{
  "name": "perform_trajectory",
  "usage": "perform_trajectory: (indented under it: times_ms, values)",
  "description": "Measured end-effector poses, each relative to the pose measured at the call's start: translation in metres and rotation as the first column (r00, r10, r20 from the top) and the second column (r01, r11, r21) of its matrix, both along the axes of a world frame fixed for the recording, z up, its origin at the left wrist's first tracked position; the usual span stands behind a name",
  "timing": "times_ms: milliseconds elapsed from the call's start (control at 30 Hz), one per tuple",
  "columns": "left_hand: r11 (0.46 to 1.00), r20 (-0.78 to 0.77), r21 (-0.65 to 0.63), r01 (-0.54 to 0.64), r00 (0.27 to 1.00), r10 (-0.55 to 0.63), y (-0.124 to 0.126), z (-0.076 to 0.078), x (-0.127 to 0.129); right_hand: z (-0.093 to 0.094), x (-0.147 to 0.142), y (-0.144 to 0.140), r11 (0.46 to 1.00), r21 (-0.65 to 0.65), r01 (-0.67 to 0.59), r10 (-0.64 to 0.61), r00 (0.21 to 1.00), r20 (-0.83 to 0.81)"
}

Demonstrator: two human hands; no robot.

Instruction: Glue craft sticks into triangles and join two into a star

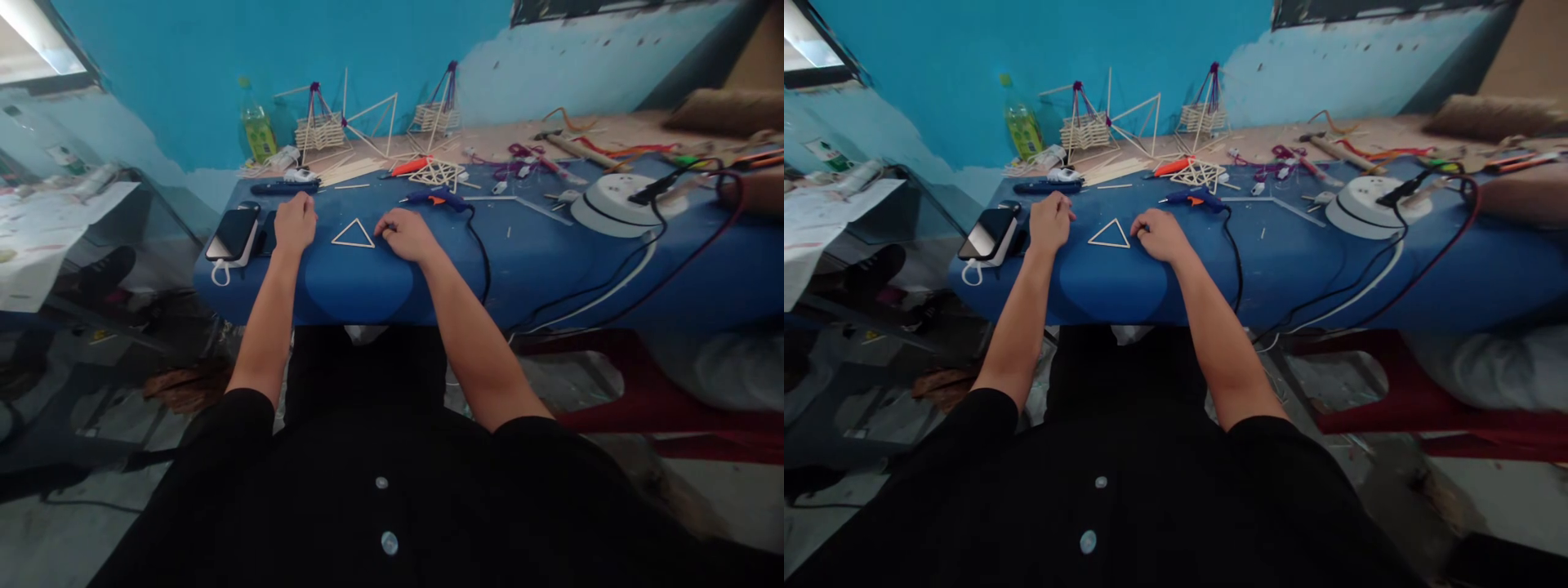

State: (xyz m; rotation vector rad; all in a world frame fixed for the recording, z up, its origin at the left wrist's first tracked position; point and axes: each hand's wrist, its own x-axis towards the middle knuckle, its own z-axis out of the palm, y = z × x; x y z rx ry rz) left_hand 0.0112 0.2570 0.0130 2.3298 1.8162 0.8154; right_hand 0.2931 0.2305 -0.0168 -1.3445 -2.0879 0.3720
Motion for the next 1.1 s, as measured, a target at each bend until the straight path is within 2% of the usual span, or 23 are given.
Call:
perform_trajectory:
  times_ms: [100,233,433,567,1100]
  values:
    - [0.994,0.055,-0.017,-0.106,0.993,0.106,-0.003,0.003,0.005,0.001,0.000,-0.001,1.000,-0.002,0.000,0.000,1.000,0.004]
    - [0.996,0.037,-0.050,-0.080,0.996,0.082,-0.004,0.005,0.007,0.002,0.001,-0.001,1.000,-0.008,0.003,-0.003,1.000,0.005]
    - [0.997,-0.136,-0.078,0.026,0.990,-0.037,-0.001,-0.003,0.006,0.002,0.001,-0.003,1.000,-0.018,-0.011,0.011,1.000,0.009]
    - [0.994,-0.153,-0.091,0.061,0.985,-0.075,0.002,-0.006,0.006,0.001,0.001,-0.002,1.000,-0.011,-0.021,0.021,1.000,0.022]
    - [0.992,-0.169,-0.120,0.040,0.984,-0.060,0.016,-0.013,0.003,0.000,0.001,-0.002,1.000,0.010,-0.019,0.019,0.999,0.034]
